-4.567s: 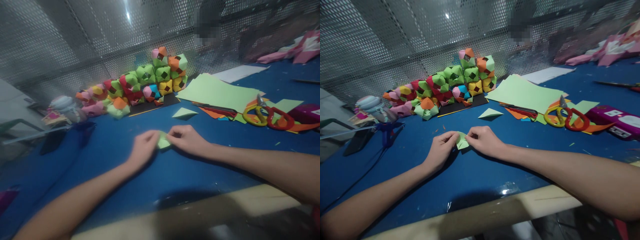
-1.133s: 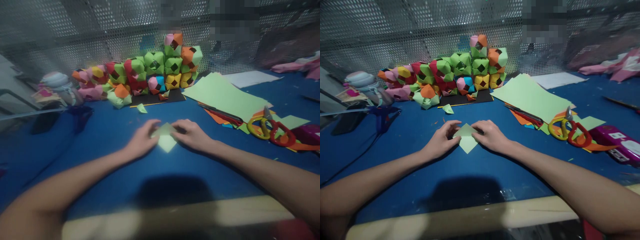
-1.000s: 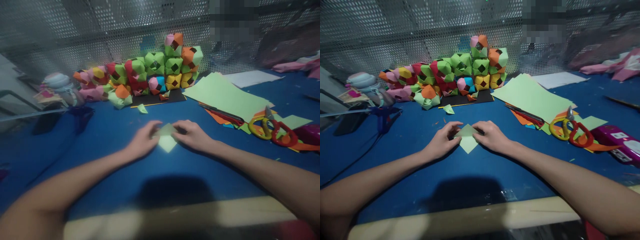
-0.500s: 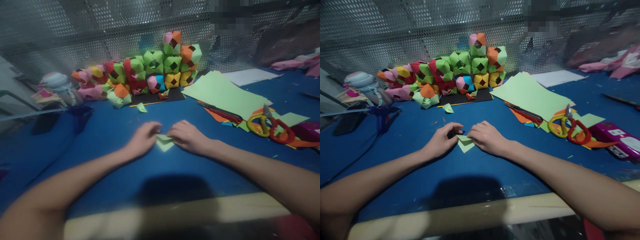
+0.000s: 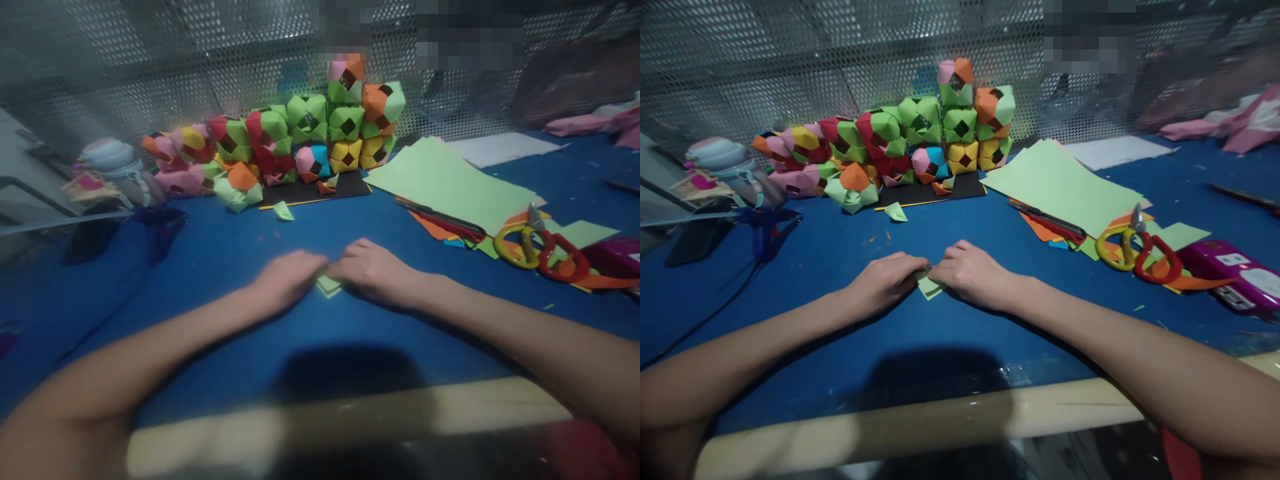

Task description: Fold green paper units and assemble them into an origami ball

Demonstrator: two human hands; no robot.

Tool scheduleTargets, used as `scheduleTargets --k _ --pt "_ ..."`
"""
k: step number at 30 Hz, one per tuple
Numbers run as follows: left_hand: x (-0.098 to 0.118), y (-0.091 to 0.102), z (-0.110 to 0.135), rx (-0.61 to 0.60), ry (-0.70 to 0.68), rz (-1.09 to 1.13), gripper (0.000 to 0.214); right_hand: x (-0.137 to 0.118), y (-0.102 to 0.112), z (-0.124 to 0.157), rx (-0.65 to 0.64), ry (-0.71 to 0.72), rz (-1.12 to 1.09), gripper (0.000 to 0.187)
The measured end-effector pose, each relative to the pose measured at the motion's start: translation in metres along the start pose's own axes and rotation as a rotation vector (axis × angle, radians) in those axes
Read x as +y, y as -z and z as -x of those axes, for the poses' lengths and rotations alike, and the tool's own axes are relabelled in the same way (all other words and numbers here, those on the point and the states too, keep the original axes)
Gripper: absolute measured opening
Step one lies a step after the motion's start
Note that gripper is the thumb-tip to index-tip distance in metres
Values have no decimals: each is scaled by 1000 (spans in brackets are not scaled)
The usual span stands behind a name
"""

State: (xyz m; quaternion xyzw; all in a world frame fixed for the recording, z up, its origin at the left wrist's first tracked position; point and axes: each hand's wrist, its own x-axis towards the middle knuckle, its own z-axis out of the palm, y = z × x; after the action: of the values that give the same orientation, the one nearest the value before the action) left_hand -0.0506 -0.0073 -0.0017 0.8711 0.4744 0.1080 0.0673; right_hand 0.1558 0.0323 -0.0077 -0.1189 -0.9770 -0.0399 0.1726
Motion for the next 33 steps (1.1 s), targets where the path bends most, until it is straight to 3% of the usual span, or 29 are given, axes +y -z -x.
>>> scheduleTargets --k 7,13,16,19,23,27,33 --pt "7 10 2 -99 35 -108 21 -3 21 4 -209 -49 130 15" --pt "10 10 1 -105 -4 -210 21 0 23 9 -246 -93 132 18" --pt "7 7 2 -44 -38 -230 21 2 22 10 -191 -151 39 18" --pt "-1 1 3 68 -82 -212 21 0 23 10 -58 -280 -106 19" --pt "-11 -3 1 278 -48 -30 15 -8 28 4 143 -637 -251 26" --pt "-7 2 -4 444 105 157 7 -17 32 -5 147 -942 -478 33" --pt "15 9 -3 434 206 314 4 -28 31 -11 140 -984 -776 34"
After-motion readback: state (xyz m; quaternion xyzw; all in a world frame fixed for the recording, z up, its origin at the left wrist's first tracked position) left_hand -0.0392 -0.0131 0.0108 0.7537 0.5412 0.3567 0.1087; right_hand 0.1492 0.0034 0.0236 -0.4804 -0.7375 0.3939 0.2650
